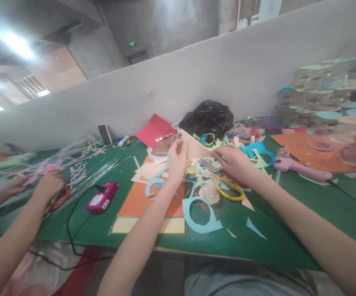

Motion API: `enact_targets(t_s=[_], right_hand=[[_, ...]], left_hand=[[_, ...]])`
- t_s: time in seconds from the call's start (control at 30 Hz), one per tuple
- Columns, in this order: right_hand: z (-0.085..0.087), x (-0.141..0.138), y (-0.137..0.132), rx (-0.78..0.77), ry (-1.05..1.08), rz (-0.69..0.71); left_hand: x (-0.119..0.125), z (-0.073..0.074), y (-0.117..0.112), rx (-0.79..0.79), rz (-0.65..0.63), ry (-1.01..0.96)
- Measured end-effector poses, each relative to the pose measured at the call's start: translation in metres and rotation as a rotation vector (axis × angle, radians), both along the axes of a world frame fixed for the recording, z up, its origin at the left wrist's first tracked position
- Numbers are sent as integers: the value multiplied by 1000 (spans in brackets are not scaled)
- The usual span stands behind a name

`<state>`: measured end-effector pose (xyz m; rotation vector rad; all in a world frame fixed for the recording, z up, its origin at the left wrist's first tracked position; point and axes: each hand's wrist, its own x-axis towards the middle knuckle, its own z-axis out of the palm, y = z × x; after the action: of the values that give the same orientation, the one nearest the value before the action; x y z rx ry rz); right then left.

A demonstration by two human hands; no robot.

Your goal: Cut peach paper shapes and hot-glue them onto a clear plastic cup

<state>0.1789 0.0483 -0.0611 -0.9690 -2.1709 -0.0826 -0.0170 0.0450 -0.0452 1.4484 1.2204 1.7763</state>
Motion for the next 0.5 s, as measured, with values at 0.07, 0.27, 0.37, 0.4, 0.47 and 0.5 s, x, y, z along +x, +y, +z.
enact_targets(t_s=[0.07,0.27,0.37,0.4,0.47,0.5], right_hand=[[2,-1,-1,-55,-40,30],[4,-1,-5,-94,-12,75],[2,1,-4,-60,-12,98],[2,2,-4,-40,-13,106],[2,3,-3,-6,-12,115],[2,3,-4,4,-9,118]], left_hand=[[-4,-3,4,-33,-16,-23],[-9,-12,10,-150,-14,-99],[-4,-14,7,-218,-82,-116],[-2,-13,5,-243,-117,-114],[3,-12,1,-284,-192,-104],[5,-11,-2,-300,-226,-96]])
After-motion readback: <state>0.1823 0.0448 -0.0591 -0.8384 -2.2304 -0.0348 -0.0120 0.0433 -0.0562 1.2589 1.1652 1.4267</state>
